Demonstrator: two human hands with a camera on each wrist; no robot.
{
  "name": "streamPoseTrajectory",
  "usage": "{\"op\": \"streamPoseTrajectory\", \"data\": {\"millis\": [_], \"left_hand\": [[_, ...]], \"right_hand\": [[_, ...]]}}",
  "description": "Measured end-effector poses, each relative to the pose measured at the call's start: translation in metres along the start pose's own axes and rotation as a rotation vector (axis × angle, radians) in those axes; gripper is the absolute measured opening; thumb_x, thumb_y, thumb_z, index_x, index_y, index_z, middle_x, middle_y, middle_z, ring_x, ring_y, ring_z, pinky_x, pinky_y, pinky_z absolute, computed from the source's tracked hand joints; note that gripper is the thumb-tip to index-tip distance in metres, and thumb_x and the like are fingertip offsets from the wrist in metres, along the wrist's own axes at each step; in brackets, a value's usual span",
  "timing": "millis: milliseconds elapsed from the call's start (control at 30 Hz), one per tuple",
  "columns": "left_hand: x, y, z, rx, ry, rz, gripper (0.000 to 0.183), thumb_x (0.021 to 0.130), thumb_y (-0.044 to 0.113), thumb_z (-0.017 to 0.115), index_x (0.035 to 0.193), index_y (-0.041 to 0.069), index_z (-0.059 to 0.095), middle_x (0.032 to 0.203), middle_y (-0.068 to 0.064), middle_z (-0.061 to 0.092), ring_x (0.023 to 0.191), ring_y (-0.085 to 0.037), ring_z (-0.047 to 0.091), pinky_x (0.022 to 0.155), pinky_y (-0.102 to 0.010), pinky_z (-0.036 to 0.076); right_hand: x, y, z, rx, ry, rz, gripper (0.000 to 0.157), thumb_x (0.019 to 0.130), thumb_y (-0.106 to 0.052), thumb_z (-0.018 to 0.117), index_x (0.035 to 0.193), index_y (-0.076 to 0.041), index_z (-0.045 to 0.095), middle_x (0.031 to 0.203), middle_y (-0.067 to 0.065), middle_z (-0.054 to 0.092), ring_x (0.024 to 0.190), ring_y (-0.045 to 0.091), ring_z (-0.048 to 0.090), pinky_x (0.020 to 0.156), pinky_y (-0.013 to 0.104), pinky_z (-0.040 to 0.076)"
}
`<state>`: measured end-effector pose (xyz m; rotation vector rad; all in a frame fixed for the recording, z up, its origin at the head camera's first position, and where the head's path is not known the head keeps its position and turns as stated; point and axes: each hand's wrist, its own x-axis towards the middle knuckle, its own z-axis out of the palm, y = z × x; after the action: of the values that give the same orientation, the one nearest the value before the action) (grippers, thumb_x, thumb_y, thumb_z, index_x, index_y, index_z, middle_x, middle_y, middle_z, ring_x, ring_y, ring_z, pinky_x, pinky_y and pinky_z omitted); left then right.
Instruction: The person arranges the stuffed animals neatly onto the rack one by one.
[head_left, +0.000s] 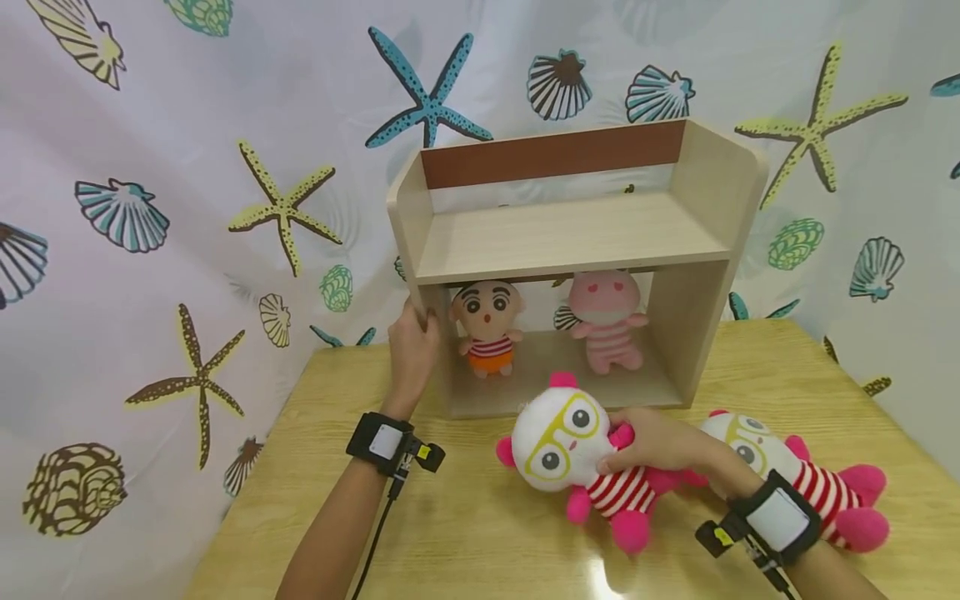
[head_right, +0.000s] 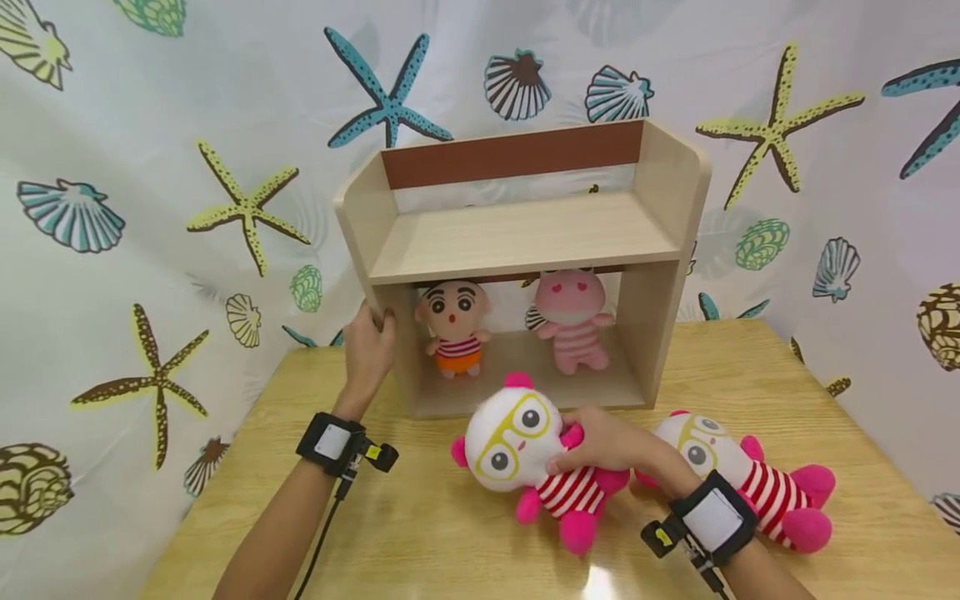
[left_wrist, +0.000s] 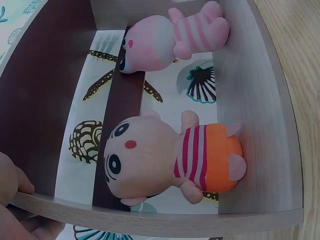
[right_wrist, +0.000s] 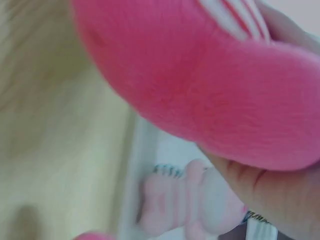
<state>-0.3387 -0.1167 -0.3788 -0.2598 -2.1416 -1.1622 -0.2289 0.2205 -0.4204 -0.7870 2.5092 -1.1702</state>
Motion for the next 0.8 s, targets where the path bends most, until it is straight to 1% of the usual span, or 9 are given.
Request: {"op": "streamPoseTrajectory", "data": {"millis": [67,200,267,333,400,533,600,633,800], "left_hand": [[0.0,0.0,0.0,-0.004,-0.006,0.0,0.031,0.097,0.003,0.056,0.125,-0.009,0.058,0.114,-0.03,0.066,0.102,-0.043,0.066,0.083,-0.056,0.053],[0.0,-0.001,0.0,-0.005,-0.019,-0.007,0.034,0.099,0.005,0.055,0.129,-0.009,0.055,0.118,-0.03,0.064,0.104,-0.043,0.065,0.085,-0.055,0.053],[0.0,-0.002,0.0,0.001,-0.022,-0.012,0.034,0.099,0.005,0.055,0.13,-0.009,0.055,0.119,-0.03,0.064,0.105,-0.043,0.065,0.085,-0.055,0.053],[0.0,-0.002,0.001,0.006,-0.02,-0.009,0.034,0.099,0.005,0.055,0.13,-0.009,0.055,0.118,-0.03,0.064,0.105,-0.043,0.066,0.085,-0.055,0.053],[0.0,-0.002,0.001,0.003,-0.021,-0.004,0.034,0.099,0.005,0.055,0.13,-0.009,0.055,0.118,-0.03,0.064,0.105,-0.043,0.066,0.086,-0.055,0.052],[0.0,-0.004,0.002,0.006,-0.02,0.003,0.034,0.1,0.005,0.054,0.13,-0.009,0.055,0.117,-0.03,0.065,0.104,-0.042,0.066,0.085,-0.055,0.053],[-0.001,-0.004,0.002,0.012,-0.019,0.001,0.034,0.1,0.006,0.054,0.13,-0.009,0.055,0.117,-0.03,0.065,0.103,-0.043,0.066,0.085,-0.055,0.053],[-0.001,-0.004,0.002,0.017,-0.017,0.001,0.033,0.1,0.006,0.054,0.13,-0.009,0.055,0.116,-0.03,0.065,0.103,-0.043,0.066,0.084,-0.055,0.053],[-0.001,-0.004,0.002,0.014,-0.012,0.012,0.032,0.1,0.006,0.053,0.129,-0.009,0.055,0.116,-0.03,0.066,0.102,-0.043,0.067,0.083,-0.055,0.054]], "right_hand": [[0.003,-0.011,-0.005,0.062,0.09,-0.027,0.038,0.082,-0.025,0.082,0.109,-0.001,0.069,0.089,0.0,0.071,0.076,0.014,0.063,0.069,0.029,0.054],[0.006,-0.04,-0.018,0.19,0.267,-0.036,0.039,0.085,-0.02,0.08,0.114,0.001,0.067,0.091,0.006,0.072,0.078,0.018,0.066,0.07,0.031,0.056],[0.007,-0.056,-0.026,0.261,0.333,-0.044,0.04,0.086,-0.016,0.079,0.118,0.003,0.065,0.095,0.01,0.071,0.08,0.02,0.067,0.071,0.032,0.057],[0.009,-0.072,-0.036,0.296,0.386,-0.069,0.039,0.087,-0.013,0.077,0.119,0.004,0.063,0.096,0.011,0.071,0.081,0.021,0.068,0.072,0.033,0.057],[0.01,-0.089,-0.046,0.305,0.437,-0.084,0.04,0.089,-0.014,0.076,0.121,0.004,0.062,0.099,0.012,0.07,0.082,0.021,0.068,0.073,0.033,0.058],[0.017,-0.118,-0.065,0.232,0.562,-0.089,0.043,0.09,-0.024,0.075,0.124,0.0,0.062,0.102,0.009,0.071,0.087,0.019,0.067,0.075,0.027,0.056],[0.022,-0.131,-0.073,0.214,0.614,-0.082,0.046,0.091,-0.028,0.075,0.127,-0.003,0.061,0.108,0.009,0.07,0.092,0.019,0.066,0.078,0.025,0.054],[0.025,-0.137,-0.076,0.225,0.633,-0.092,0.047,0.091,-0.028,0.075,0.128,-0.004,0.061,0.11,0.009,0.069,0.094,0.019,0.065,0.08,0.024,0.053],[0.046,-0.157,-0.093,0.353,0.673,-0.154,0.051,0.09,-0.028,0.075,0.135,-0.008,0.058,0.119,0.008,0.066,0.102,0.023,0.063,0.085,0.025,0.053]]}}
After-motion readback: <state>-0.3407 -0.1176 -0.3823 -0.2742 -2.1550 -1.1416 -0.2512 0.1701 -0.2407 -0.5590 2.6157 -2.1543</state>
